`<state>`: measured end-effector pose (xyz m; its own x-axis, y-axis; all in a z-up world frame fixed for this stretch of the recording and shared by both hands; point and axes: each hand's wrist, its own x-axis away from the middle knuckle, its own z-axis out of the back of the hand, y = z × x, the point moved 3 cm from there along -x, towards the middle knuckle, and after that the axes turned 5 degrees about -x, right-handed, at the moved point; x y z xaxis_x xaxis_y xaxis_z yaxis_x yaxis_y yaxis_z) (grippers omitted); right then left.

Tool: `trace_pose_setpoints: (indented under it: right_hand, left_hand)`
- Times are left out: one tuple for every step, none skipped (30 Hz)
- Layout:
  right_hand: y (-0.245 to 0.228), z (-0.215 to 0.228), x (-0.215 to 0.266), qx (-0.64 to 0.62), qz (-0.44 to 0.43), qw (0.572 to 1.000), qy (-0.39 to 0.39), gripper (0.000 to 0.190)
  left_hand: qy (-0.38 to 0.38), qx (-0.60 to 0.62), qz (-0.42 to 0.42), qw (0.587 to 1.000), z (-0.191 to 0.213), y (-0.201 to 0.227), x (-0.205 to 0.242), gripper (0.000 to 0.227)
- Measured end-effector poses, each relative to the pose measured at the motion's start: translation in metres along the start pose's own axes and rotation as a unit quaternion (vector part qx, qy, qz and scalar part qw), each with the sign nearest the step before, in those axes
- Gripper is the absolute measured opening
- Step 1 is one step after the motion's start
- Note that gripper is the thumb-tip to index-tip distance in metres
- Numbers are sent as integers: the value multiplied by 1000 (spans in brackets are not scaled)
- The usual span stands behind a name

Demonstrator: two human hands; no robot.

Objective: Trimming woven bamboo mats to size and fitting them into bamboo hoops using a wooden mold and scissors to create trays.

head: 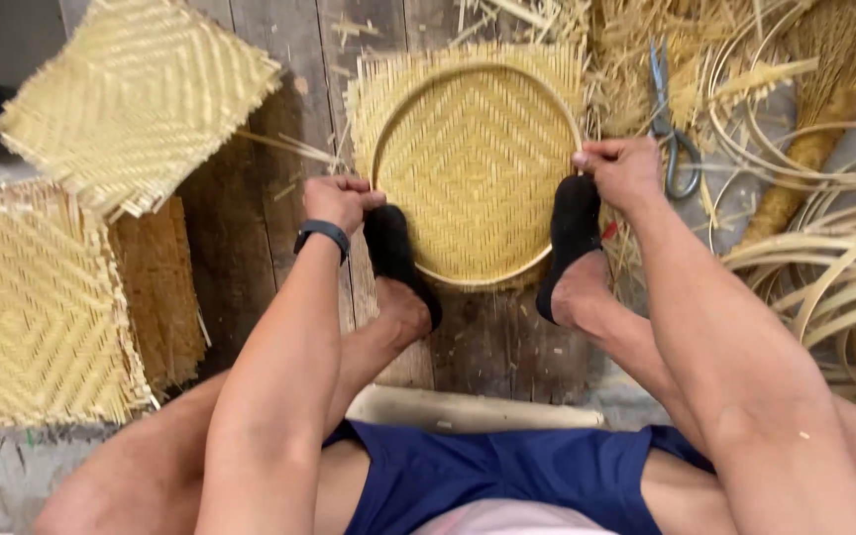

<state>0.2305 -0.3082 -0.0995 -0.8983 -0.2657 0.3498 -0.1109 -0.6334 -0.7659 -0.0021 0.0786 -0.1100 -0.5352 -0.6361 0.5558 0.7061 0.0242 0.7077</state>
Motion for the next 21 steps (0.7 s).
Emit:
trace_pose_setpoints:
  right_hand:
    - [-8,1,-3,-2,7,1000,4,28]
    - [-14,2,-6,13,14,1000,7,27]
    - [-18,2,-10,27,21,999,10,26]
    - [-31,-1,7,30,16,999,8,26]
    - [-51,-2,25,101,143,981,80,22]
    - [-71,-7,42,168,270,937,148,18]
    - [-97,-21,60,169,268,937,145,18]
    - [-125,-42,83,185,364,912,44,37]
    - [-152,-62,108,195,454,868,-58,57]
    - [-140,-84,125,197,451,868,-61,57]
    - [-128,-108,142,271,471,833,-100,68]
    - [-116,-134,153,344,491,789,-133,80]
    - [-105,-139,141,345,493,788,-131,80]
    - [-94,-145,141,355,514,773,-114,78]
    - [-82,-150,142,364,535,757,-96,76]
    - [-83,-150,145,363,528,760,-105,76]
    - [-85,-147,150,362,519,768,-102,71]
    - [-90,-146,138,366,518,769,-82,67]
    - [-96,-136,136,369,520,767,-73,67]
    - [-102,-132,124,290,496,803,-156,64]
    - [-108,-130,112,207,468,826,-237,62]
  left_hand:
    - [3,3,-7,1000,5,24,5,21]
    - [-19,-132,10,991,8,45,10,27]
    - [-40,-264,27,963,11,64,15,33]
    - [-44,-263,32,963,2,81,16,33]
    - [11,-310,-110,944,-7,106,15,43]
    - [66,-350,-252,900,-15,132,15,54]
    - [64,-350,-249,901,-33,139,-4,54]
    - [90,-356,-422,829,-54,152,-14,48]
    - [112,-347,-581,728,-75,161,-21,43]
    - [109,-345,-579,731,-84,162,-27,43]
    - [-7,-302,-480,823,-94,159,-39,38]
    - [-120,-250,-372,886,-105,161,-55,36]
    - [-119,-249,-374,885,-107,172,-56,36]
    - [-104,-277,-303,906,-106,172,-55,34]
    - [-90,-303,-230,920,-104,171,-51,33]
    - [-99,-303,-222,921,-105,164,-55,33]
    - [-92,-296,-244,919,-104,160,-56,32]
    - [-74,-286,-283,912,-103,172,-67,32]
    - [-71,-285,-292,910,-108,165,-65,32]
    - [-82,-288,-263,917,-112,161,-73,32]
    - [-93,-290,-233,924,-115,157,-83,32]
